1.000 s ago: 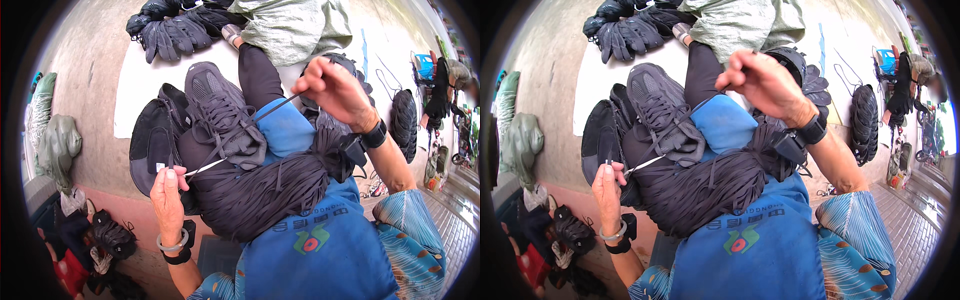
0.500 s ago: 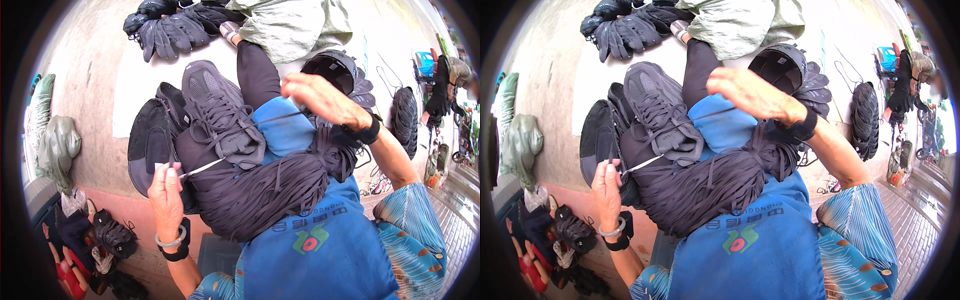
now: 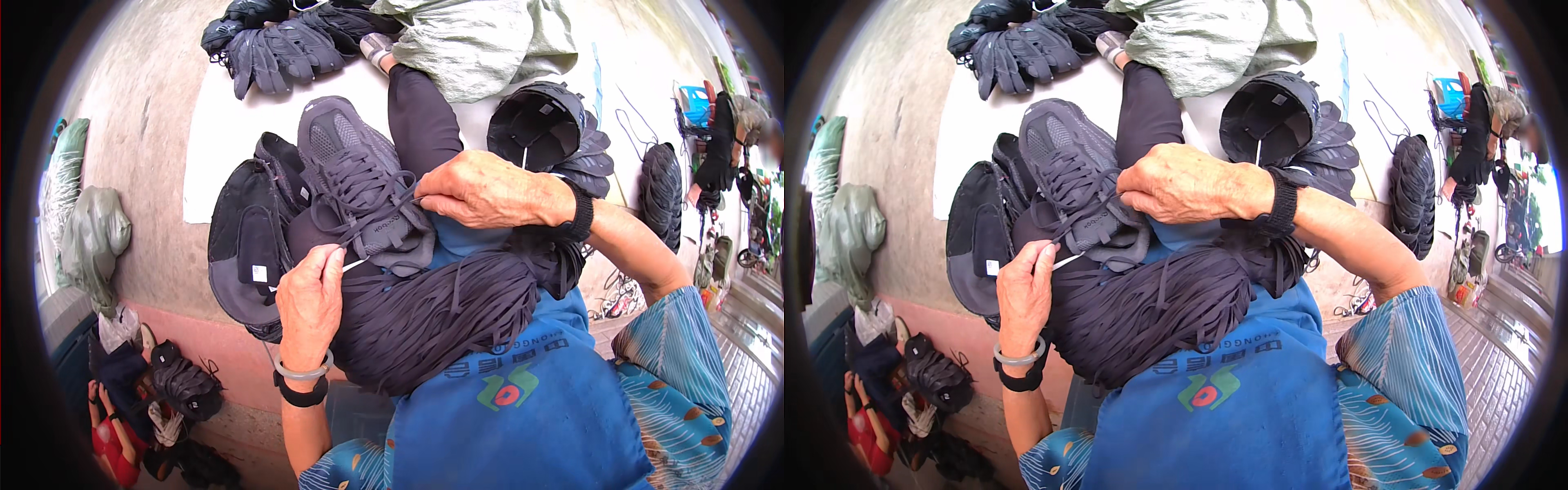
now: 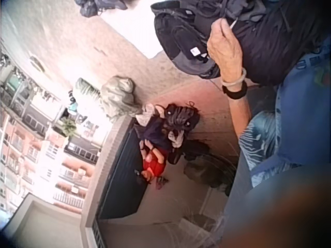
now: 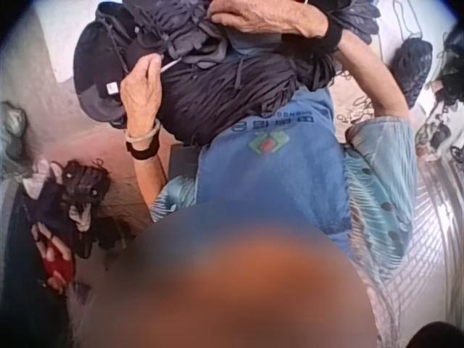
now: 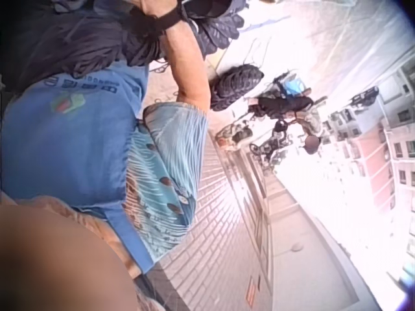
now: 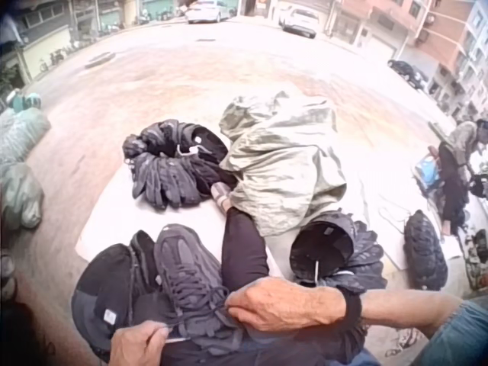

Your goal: The person threads a long black cord through the eyelets of a shoe by hand and then wraps the remaining cord around a bundle of similar cords.

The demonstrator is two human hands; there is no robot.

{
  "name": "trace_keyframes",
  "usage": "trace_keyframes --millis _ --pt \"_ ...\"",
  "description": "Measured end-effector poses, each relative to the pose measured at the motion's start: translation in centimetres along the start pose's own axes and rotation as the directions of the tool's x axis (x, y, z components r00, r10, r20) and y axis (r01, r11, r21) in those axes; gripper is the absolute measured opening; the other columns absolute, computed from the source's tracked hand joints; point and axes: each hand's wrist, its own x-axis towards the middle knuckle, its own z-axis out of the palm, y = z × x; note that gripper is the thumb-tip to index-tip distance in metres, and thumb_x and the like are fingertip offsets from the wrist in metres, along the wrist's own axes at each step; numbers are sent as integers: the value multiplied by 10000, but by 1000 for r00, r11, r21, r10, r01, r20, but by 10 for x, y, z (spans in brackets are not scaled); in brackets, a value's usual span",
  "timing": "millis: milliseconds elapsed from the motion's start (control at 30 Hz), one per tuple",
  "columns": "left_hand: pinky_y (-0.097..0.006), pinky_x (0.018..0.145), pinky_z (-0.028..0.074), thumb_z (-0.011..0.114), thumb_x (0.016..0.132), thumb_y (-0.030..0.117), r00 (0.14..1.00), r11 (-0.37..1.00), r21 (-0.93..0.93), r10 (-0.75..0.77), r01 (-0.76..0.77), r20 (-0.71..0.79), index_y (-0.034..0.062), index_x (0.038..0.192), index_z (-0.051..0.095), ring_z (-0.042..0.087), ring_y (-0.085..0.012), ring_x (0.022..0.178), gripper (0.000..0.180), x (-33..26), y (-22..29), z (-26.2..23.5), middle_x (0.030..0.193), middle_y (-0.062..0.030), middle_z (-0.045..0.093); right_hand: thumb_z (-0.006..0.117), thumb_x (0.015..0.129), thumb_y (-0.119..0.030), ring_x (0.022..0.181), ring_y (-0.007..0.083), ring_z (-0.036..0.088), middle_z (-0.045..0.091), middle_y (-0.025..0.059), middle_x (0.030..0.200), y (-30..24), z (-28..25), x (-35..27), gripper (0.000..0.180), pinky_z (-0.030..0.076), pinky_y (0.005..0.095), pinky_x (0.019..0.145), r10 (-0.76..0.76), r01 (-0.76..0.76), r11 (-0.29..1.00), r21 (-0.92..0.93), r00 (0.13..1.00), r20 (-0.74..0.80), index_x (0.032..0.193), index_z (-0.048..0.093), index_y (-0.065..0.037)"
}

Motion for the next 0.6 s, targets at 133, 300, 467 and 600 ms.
trace_keyframes --millis 133,300,467,600 --pt "-345 571 465 597 914 196 998 999 9 -45 45 -39 57 990 676 641 -285 617 177 -1 -1 1 689 -165 637 580 848 -149 764 382 638 645 200 768 -8 4 2 215 505 465 679 50 -29 979 200 994 -96 1019 604 -20" --pt "-352 574 472 599 914 219 997 998 40 -50 52 -55 87 1003 689 648 -295 618 183 2 1 2 687 -172 642 605 826 -139 730 371 637 626 171 749 -9 20 15 155 504 451 630 -85 88 996 10 985 -152 909 564 -14" --pt "-387 595 485 612 898 227 996 995 89 -37 44 -77 105 998 694 652 -337 661 177 5 -1 0 704 -179 647 602 808 -119 696 370 638 616 170 728 -10 21 21 137 504 441 587 -160 146 978 -145 983 -88 820 531 -3" --pt "-308 653 482 606 906 213 995 980 174 -89 93 -34 68 1016 687 656 -211 705 200 9 7 -3 809 -130 685 600 806 -124 671 369 641 622 185 709 -9 13 23 149 501 446 580 -47 43 986 -160 999 -18 805 527 7"
